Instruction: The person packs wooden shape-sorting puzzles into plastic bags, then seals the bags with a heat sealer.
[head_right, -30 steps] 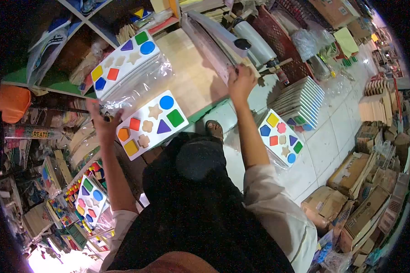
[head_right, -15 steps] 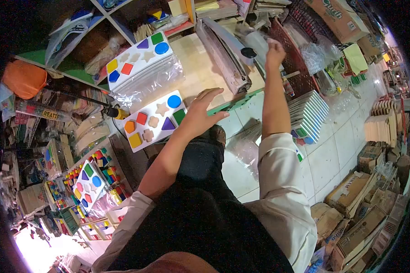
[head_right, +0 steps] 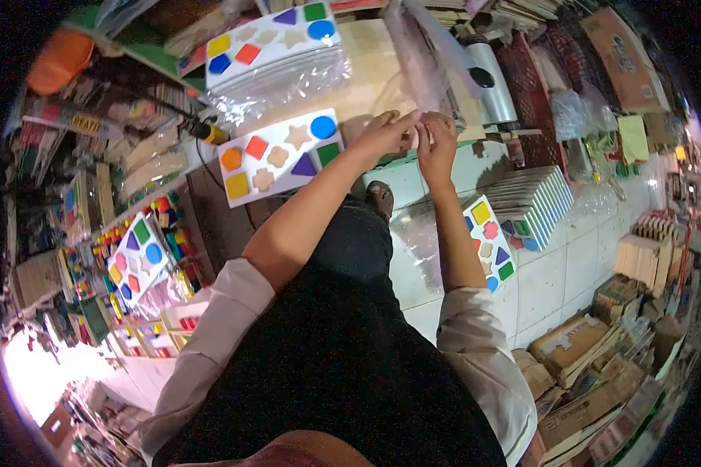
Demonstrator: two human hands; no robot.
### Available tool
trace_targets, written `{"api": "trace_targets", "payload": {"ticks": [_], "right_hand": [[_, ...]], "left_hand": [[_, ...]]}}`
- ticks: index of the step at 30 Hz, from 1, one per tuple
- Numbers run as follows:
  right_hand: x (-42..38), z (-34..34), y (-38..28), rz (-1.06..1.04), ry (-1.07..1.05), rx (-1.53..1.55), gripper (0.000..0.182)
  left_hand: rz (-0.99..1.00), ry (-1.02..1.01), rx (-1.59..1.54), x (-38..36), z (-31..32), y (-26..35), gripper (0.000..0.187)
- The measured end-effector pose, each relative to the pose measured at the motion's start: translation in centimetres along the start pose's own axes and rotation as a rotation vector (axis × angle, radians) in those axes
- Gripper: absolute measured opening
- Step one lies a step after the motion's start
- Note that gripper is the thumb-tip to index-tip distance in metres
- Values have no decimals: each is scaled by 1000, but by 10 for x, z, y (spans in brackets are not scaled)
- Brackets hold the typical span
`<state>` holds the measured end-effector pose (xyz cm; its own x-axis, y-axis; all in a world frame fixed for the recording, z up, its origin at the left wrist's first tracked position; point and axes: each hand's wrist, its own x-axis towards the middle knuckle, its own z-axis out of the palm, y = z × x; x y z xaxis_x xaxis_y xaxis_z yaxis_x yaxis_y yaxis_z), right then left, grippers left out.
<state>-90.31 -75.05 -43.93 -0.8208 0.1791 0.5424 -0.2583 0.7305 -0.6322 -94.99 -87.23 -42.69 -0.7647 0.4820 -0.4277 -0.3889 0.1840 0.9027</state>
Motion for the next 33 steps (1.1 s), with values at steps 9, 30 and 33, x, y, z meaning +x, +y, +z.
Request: {"api": "trace_targets", "payload": {"ticks": [9,30,33], "right_hand": [[-116,48,-31,981,-238,741,17],[-62,102,-47,1137,11,1170,6],[-50,63,-37,1114,108,1052,6]], "left_hand": [[336,226,-487,-25,-60,36,19],[621,553,-134,-48,-140,40,13],[621,482,22,-47,-163,34,21]]}}
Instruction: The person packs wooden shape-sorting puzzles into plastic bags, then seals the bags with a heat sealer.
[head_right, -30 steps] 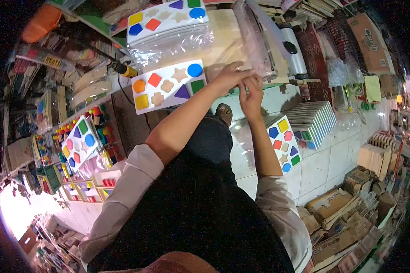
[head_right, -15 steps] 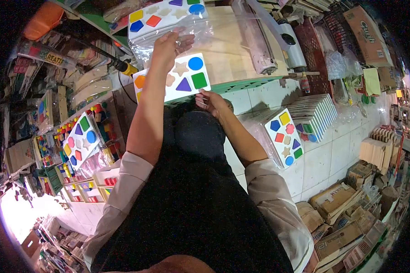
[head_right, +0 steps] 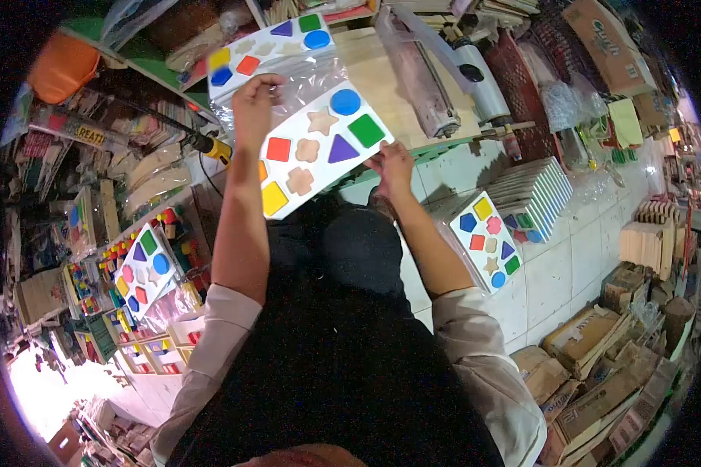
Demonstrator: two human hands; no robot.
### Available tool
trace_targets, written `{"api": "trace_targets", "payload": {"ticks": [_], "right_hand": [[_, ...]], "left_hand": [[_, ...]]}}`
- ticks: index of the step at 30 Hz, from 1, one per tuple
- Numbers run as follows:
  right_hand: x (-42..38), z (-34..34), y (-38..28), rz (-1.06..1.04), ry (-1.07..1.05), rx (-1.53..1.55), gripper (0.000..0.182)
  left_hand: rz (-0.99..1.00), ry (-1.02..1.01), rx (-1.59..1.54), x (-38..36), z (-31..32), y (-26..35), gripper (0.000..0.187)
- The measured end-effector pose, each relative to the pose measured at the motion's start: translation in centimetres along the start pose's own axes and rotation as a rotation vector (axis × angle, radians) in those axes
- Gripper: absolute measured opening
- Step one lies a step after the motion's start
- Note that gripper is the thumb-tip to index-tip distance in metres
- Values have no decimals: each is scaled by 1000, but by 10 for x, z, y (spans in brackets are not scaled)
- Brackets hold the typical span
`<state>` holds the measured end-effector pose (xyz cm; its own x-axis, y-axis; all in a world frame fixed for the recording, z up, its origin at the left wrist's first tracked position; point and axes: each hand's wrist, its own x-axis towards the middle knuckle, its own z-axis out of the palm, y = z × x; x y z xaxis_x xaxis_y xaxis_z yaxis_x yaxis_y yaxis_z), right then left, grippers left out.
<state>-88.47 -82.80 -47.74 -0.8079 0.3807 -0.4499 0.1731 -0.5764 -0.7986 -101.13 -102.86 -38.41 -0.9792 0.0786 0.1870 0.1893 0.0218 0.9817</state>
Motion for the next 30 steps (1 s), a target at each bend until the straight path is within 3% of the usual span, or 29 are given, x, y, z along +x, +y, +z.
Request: {"api": "trace_targets", "payload": {"ticks": [2,4,7,8,11,13,15,16,21,23,30], "right_hand": [[-2,-12,-28,12,17,-9,7],[-1,-28,-45,28,11,-34,11],[5,-44,-69,89,-48,-72,14],[5,-46,-75,104,-86,-85,17],[5,-44,-91,141,-132,-173,19],[-8,-31,-102,178,-160,-218,16],[-10,-25,-103,215,-189,-264,14],[-6,-26,-100,223,-239,-273,13],[1,-3,-101,233,-300,-223,9],[10,0,-104,232,-283,-194,12],[96,-46,-103,85,-75,0,20]], "left_hand": [[3,-85,33,4,-12,-7,24],[-157,-103,-119,2,-19,-8,25],[-226,-174,-156,0,-28,-17,24],[-109,-188,-25,-3,-24,-23,28],[-129,-159,-167,-2,-8,-18,30],[-110,-124,-111,-3,2,-12,25],[-142,34,167,-9,12,-5,20],[-47,93,182,-9,15,-9,17],[-5,81,236,-8,24,-6,16],[114,71,325,-10,24,-4,16],[103,69,350,-10,7,17,14]]}}
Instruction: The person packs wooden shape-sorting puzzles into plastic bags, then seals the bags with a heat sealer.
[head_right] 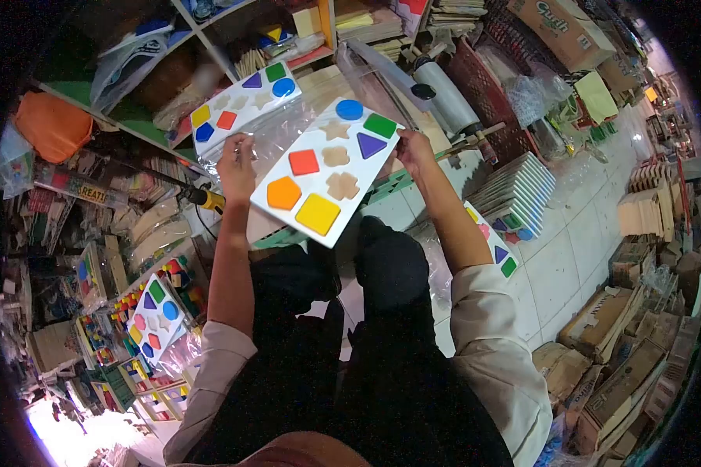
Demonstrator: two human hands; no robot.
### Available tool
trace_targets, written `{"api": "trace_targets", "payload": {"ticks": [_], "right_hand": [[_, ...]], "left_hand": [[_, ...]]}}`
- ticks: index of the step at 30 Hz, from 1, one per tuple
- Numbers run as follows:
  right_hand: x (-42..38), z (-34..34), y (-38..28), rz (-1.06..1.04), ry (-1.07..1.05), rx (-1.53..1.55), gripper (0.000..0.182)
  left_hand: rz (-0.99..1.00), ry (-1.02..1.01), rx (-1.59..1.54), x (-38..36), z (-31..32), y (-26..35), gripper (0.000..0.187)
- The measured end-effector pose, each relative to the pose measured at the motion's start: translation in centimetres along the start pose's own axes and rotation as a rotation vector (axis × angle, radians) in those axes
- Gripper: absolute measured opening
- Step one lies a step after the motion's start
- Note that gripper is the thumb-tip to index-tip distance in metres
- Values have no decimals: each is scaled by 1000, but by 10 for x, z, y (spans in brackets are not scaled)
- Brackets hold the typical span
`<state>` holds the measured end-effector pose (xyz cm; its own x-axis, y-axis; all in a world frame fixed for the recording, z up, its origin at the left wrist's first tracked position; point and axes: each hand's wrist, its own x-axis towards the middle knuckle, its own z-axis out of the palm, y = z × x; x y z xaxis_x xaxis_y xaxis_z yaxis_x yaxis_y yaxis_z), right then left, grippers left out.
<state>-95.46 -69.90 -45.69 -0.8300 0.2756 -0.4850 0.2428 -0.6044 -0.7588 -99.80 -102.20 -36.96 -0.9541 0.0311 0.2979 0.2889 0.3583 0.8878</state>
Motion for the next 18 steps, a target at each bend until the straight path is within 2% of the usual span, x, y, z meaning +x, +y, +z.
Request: {"api": "trace_targets", "payload": {"ticks": [3,4,8,10,11,13,14,15,18], "right_hand": [[8,-1,2,-47,30,102,18],[5,4,0,-62,56,144,16],[27,8,7,-134,131,304,12],[33,15,14,-129,66,305,11],[37,20,17,-128,9,306,11],[31,45,21,-143,57,251,10],[33,55,24,-157,31,287,10],[36,64,28,-171,5,324,10],[41,87,36,-161,-5,374,8]], "left_hand": [[54,22,58,0,-13,-4,15],[-76,-1,32,-1,-16,1,15],[-31,28,68,2,-28,-1,13],[-161,-47,8,-2,-39,10,12],[-161,-40,13,-6,-43,9,12],[-284,-201,-140,-12,-52,-2,14],[-272,-246,-274,-14,-55,-20,39],[-277,-239,-268,-16,-56,-17,39],[-440,-340,-494,-19,-54,-7,94]]}}
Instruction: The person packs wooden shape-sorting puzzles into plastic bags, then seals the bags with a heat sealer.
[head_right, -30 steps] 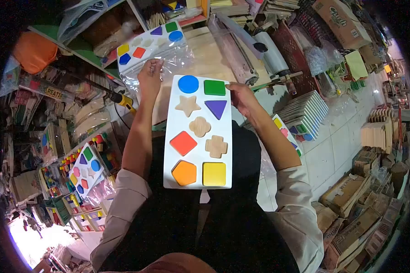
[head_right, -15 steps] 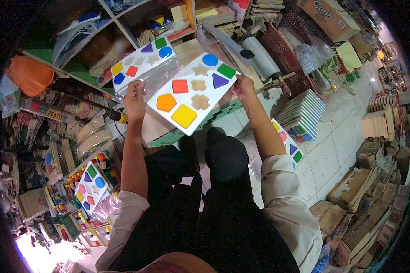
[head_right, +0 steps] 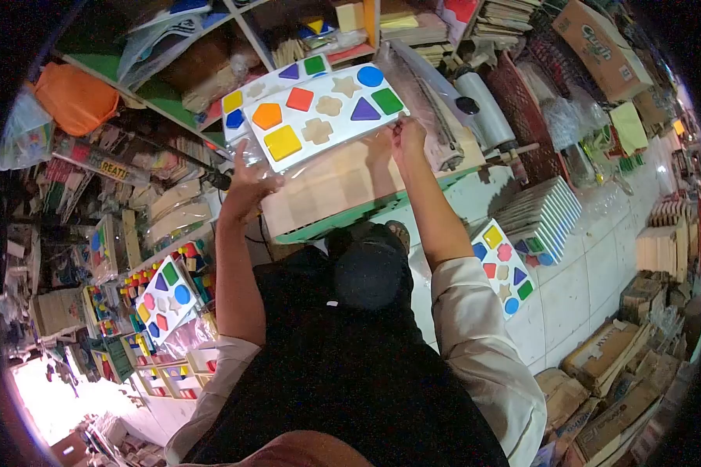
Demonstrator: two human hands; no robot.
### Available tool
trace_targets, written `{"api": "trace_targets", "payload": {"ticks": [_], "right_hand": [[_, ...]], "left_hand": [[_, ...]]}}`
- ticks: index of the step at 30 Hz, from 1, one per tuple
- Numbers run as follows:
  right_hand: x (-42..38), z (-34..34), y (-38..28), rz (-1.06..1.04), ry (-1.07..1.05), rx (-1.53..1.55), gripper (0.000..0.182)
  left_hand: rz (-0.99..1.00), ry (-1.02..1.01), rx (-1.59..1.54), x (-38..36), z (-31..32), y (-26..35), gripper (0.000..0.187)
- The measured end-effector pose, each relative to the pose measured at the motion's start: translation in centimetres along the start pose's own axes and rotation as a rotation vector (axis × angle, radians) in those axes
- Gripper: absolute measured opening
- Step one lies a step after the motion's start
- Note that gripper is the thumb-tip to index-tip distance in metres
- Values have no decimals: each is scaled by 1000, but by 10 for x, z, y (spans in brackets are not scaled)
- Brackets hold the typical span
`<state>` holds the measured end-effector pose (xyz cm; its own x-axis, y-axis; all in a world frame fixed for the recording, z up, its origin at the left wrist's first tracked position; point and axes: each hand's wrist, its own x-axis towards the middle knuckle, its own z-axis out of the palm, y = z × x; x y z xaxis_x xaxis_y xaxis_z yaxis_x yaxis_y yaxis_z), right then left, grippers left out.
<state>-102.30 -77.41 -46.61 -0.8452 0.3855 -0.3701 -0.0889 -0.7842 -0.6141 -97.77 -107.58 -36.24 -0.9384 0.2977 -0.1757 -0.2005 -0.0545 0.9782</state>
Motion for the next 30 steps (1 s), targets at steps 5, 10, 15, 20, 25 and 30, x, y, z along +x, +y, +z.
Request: {"api": "trace_targets", "payload": {"ticks": [5,10,15,20,25,30], "right_hand": [[1,6,13,6,-88,-56,9],[7,-11,14,-58,-156,-24,6],[-10,3,8,-88,-58,-9,5],[14,-16,10,-83,-97,-14,8],[-9,7,6,73,-297,-115,17],[-92,-24,-8,275,-366,-335,63]], "left_hand": [[-339,-274,14,-6,-8,19,91],[-138,170,-243,34,-13,-14,58],[76,175,-293,54,-2,-34,33],[-28,58,-397,42,12,-22,41],[-160,261,-547,55,-4,-29,32],[-154,199,-427,75,-14,-28,36]]}}
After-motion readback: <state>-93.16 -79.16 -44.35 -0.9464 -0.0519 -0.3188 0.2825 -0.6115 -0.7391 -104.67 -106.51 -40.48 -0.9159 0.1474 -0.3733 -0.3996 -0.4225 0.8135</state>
